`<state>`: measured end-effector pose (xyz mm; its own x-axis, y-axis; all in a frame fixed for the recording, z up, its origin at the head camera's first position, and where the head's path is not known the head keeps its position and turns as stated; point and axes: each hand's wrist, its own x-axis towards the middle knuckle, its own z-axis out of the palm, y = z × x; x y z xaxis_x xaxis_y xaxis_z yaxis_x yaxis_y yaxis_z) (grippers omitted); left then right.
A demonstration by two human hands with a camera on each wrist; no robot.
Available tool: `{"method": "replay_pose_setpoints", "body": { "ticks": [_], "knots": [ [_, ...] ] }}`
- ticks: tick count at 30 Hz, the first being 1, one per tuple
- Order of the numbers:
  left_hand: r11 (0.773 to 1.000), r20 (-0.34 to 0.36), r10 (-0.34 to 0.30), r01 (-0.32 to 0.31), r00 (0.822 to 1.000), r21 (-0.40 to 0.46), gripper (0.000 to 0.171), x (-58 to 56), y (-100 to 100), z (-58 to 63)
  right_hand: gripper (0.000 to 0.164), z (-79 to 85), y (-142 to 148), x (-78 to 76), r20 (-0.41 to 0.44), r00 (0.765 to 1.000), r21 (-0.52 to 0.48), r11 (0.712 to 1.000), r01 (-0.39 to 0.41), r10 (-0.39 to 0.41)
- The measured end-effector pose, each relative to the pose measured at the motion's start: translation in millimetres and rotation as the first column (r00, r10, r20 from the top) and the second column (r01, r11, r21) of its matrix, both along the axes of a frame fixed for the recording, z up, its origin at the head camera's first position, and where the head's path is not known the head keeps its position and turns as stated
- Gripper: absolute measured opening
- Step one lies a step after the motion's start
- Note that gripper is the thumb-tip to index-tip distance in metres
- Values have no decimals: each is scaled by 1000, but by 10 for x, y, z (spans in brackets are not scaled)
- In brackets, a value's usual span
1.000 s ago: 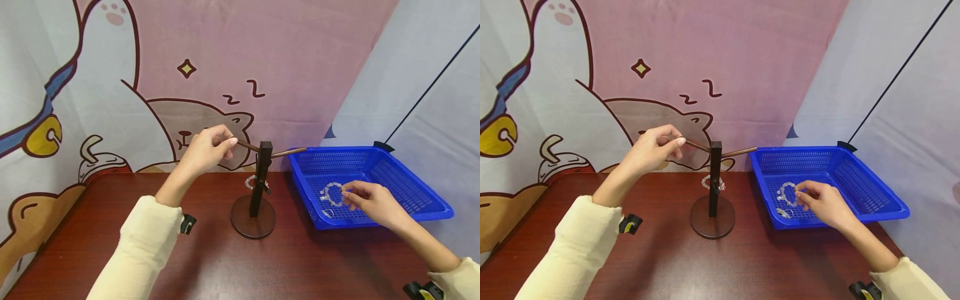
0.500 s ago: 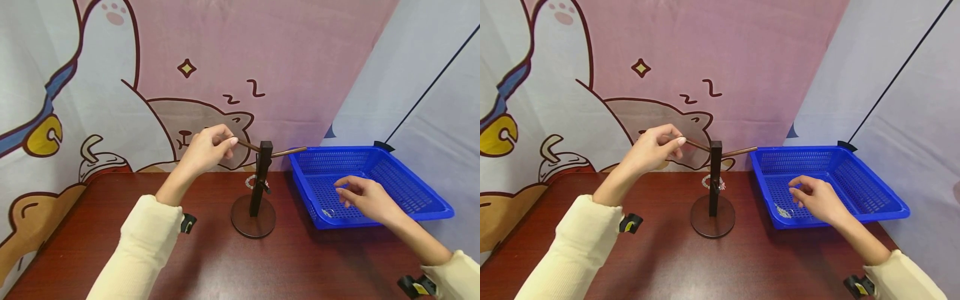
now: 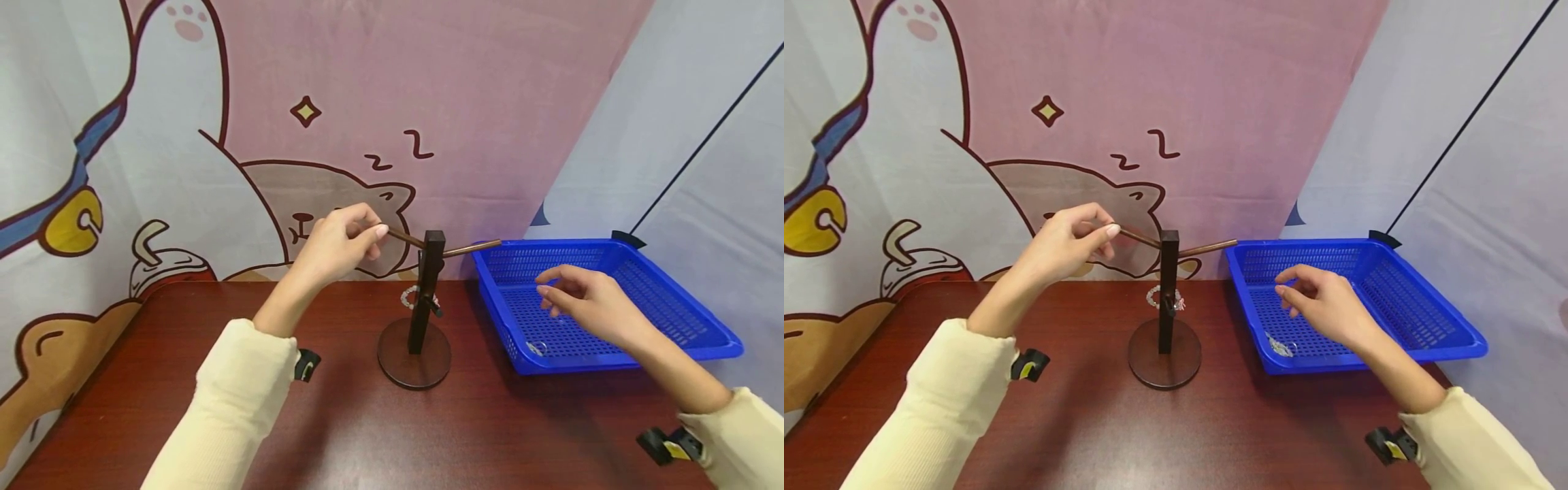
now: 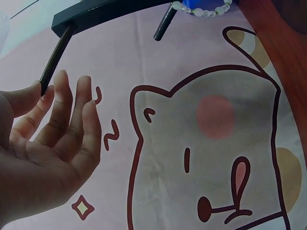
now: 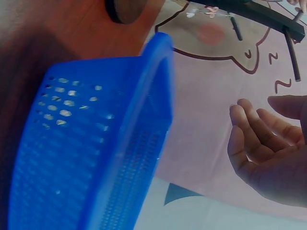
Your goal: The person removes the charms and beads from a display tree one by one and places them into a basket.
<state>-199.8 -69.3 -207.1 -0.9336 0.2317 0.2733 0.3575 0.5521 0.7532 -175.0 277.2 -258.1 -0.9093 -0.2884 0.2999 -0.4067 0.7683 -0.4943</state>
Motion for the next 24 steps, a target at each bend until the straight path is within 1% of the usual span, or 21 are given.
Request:
{"method": "replay_pose_setpoints", "body": {
  "ticks": [6, 12, 18, 24],
  "knots": [
    [1000, 2, 0, 0, 1000, 7, 12, -5, -12, -9, 15, 103, -97, -38, -18, 999, -11, 999, -30, 30],
    [1000, -1, -1, 1, 1000, -5, 11, -9, -14, -7, 15, 192, -188, -56, -21, 998, 11, 998, -57, 57],
    [1000, -22, -4, 3, 1000, -19, 11, -10, -12, 1, 19, 314, -257, -69, -19, 999, 44, 998, -42, 43],
    [1000, -26, -9, 8, 1000, -16, 12, -14, -8, -2, 24, 365, -358, -126, -34, 998, 29, 998, -58, 59]
  ]
}}
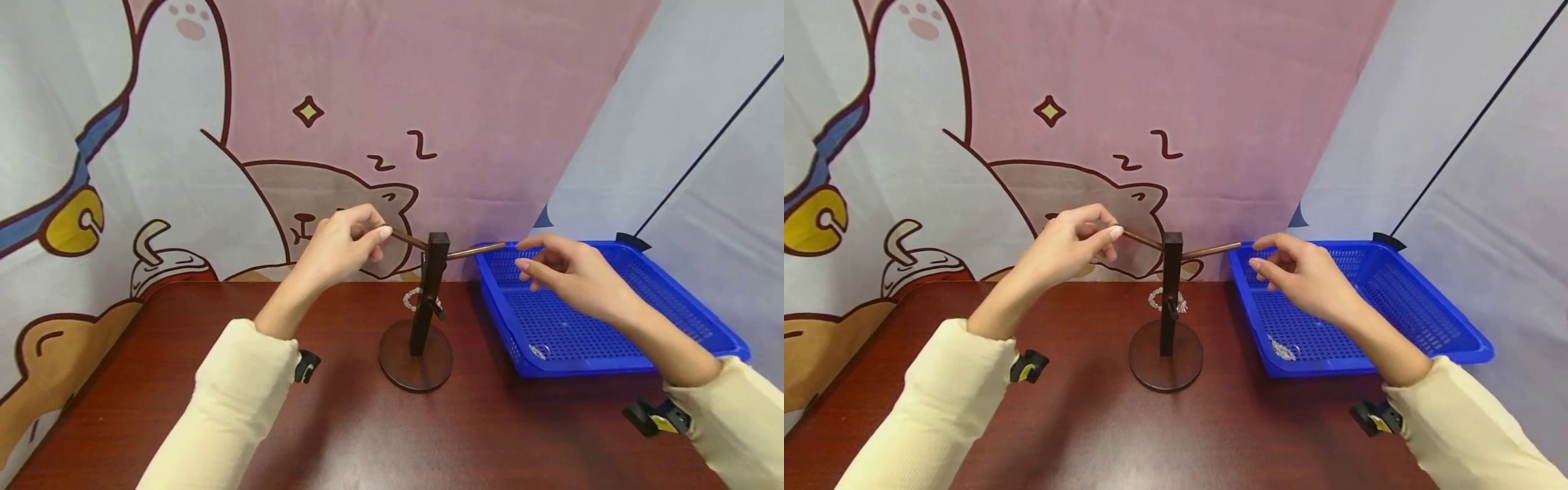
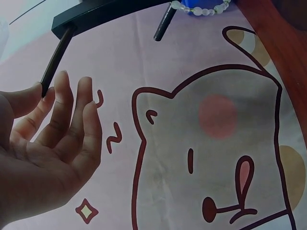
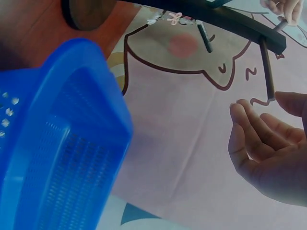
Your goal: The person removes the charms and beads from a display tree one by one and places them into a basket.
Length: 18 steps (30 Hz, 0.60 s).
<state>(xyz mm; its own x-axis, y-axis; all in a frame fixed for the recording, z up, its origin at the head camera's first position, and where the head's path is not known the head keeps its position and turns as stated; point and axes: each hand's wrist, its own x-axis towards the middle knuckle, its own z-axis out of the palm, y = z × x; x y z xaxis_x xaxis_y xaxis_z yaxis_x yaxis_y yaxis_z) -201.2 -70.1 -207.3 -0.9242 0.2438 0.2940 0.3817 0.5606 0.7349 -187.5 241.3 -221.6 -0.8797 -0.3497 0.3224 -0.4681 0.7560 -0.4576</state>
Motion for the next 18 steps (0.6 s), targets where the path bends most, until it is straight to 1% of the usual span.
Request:
{"method": "replay_pose_setpoints", "body": {
  "ticks": [6, 12, 18],
  "knots": [
    [1000, -1, 8, -8, 1000, 4, 11, 4, -1, -13, 25, 19, -113, -69, 2, 999, -53, 998, -41, 41],
    [1000, -2, 9, -9, 1000, 5, 12, 3, 9, -12, 21, 22, -203, -128, 31, 998, -105, 993, -53, 57],
    [1000, -15, 13, -13, 1000, 6, 11, 8, 9, -7, 15, 8, -243, -176, 8, 997, -133, 988, -76, 78]
  ]
}}
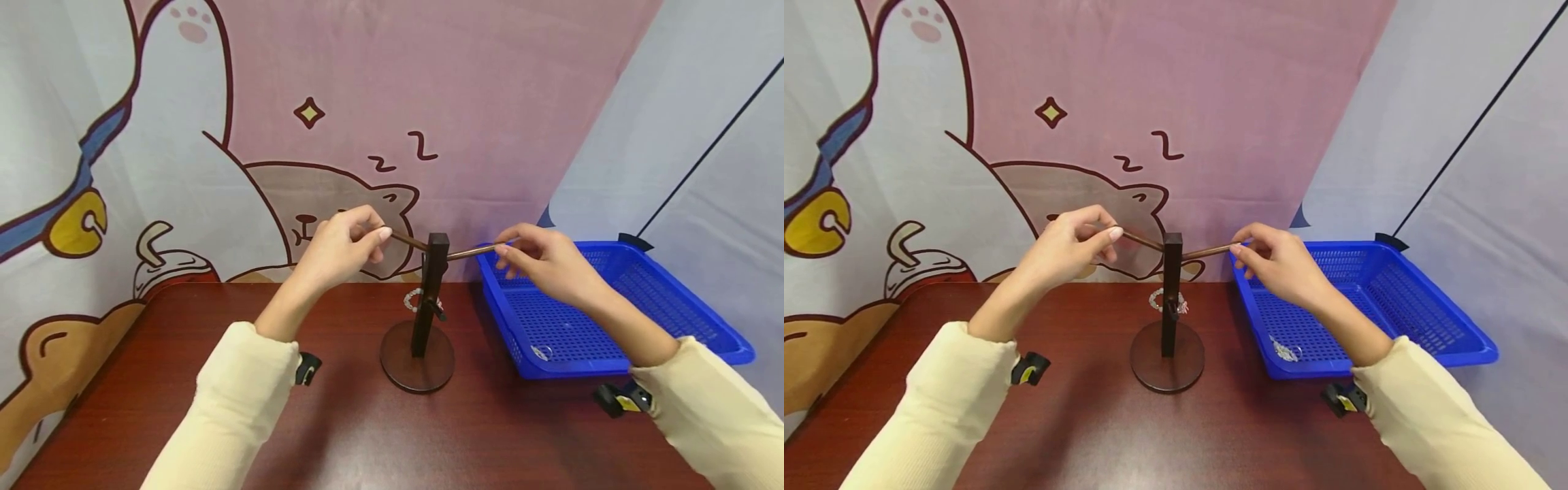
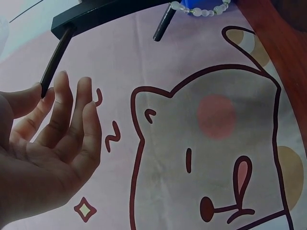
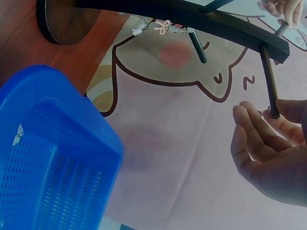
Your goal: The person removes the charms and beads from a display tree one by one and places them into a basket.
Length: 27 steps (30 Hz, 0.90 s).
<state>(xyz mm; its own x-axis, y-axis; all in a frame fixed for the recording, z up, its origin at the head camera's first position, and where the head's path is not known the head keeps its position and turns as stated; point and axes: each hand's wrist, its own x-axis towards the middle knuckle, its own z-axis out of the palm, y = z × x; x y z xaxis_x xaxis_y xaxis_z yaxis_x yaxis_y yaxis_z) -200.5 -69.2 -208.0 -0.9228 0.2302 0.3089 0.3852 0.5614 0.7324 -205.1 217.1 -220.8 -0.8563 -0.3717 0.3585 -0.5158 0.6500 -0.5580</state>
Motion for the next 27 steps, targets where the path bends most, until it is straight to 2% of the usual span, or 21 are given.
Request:
{"method": "replay_pose_setpoints", "body": {
  "ticks": [12, 16, 19, 22, 27],
  "knots": [
    [998, -20, 23, -22, 1000, 59, 13, 17, 47, -46, 11, -16, 22, -25, -17, 1000, -3, 1000, -17, 17],
    [998, -4, 48, -48, 999, 45, 19, 28, 61, -70, 10, -9, 31, -24, -21, 999, -8, 1000, -30, 30],
    [999, 0, 45, -45, 999, 20, 22, 48, 95, -127, 10, -12, 35, -24, -20, 999, -11, 999, -33, 33],
    [1000, -7, 3, -3, 1000, -2, 24, 80, 168, -236, 10, -19, 36, -23, -16, 999, -15, 999, -29, 29],
    [994, 3, -113, 113, 994, -11, 21, 180, 333, -447, 11, -33, 41, -19, -11, 1000, -23, 1000, -17, 17]
  ]
}}
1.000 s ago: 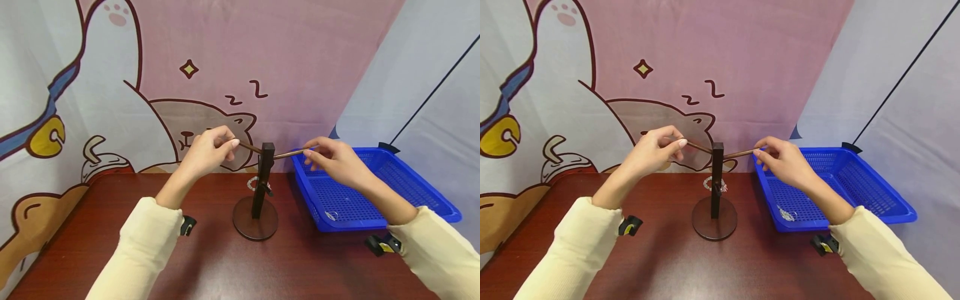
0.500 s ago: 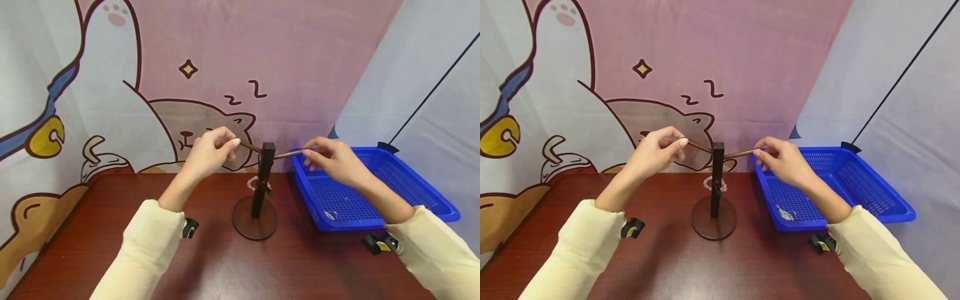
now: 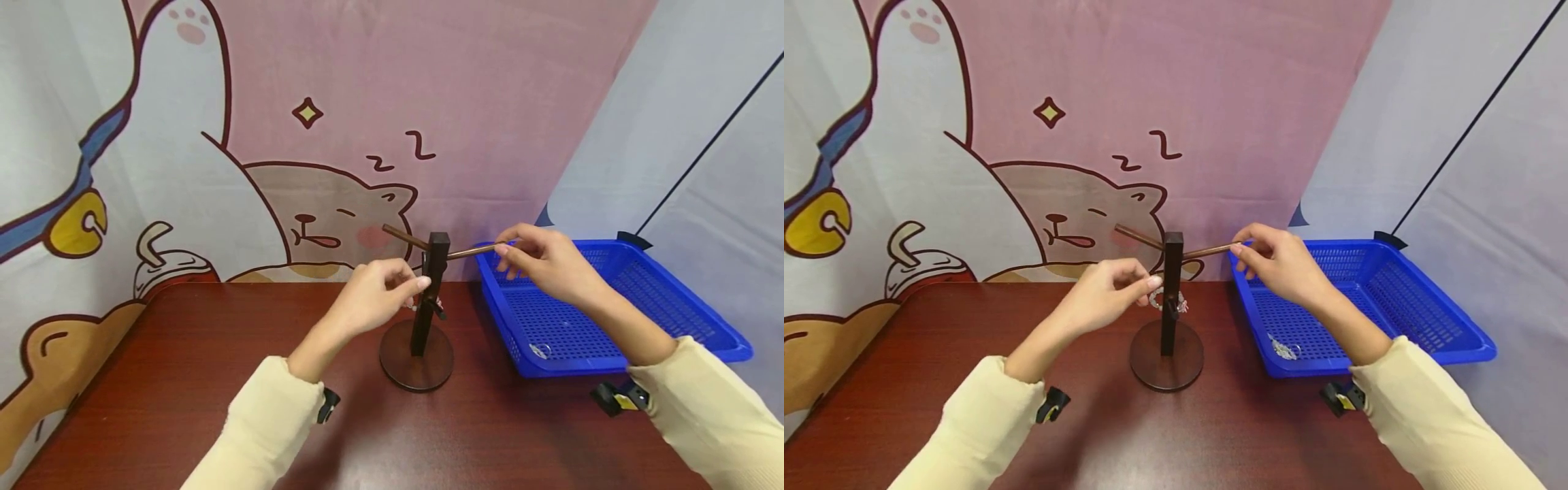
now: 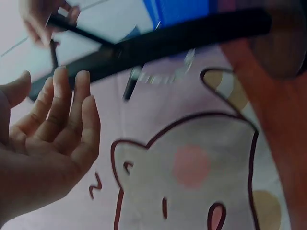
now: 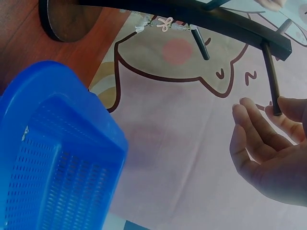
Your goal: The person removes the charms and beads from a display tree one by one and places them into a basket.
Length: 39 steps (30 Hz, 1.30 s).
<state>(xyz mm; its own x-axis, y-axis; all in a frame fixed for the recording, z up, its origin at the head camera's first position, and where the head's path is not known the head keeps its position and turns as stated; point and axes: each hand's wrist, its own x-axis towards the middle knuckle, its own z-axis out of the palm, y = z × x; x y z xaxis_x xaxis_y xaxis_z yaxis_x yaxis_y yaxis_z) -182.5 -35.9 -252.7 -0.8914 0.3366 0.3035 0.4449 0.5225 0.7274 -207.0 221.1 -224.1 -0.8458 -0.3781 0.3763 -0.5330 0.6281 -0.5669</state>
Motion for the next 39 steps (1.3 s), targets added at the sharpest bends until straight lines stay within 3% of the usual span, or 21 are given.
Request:
{"method": "replay_pose_setpoints", "body": {
  "ticks": [5, 12, 23, 30, 39],
  "knots": [
    [999, -13, -49, 49, 999, -13, 20, 113, 130, -134, 12, -9, 3, 6, 1, 1000, -8, 1000, 5, -5],
    [999, -43, 5, -7, 999, -33, 21, 204, 223, -218, 12, -9, 0, 10, 14, 1000, -15, 1000, 6, -5],
    [999, -134, 22, -28, 991, -44, 25, 245, 271, -231, 10, -22, 27, 30, 8, 1000, -1, 1000, 22, -22],
    [996, -181, 51, -64, 982, -69, 24, 259, 235, -236, 11, -9, 31, 134, 36, 999, 31, 999, 32, -33],
    [987, -238, 95, -122, 967, -103, 20, 241, 122, -217, 7, 42, 23, 325, 38, 998, 40, 998, -46, 45]
  ]
}}
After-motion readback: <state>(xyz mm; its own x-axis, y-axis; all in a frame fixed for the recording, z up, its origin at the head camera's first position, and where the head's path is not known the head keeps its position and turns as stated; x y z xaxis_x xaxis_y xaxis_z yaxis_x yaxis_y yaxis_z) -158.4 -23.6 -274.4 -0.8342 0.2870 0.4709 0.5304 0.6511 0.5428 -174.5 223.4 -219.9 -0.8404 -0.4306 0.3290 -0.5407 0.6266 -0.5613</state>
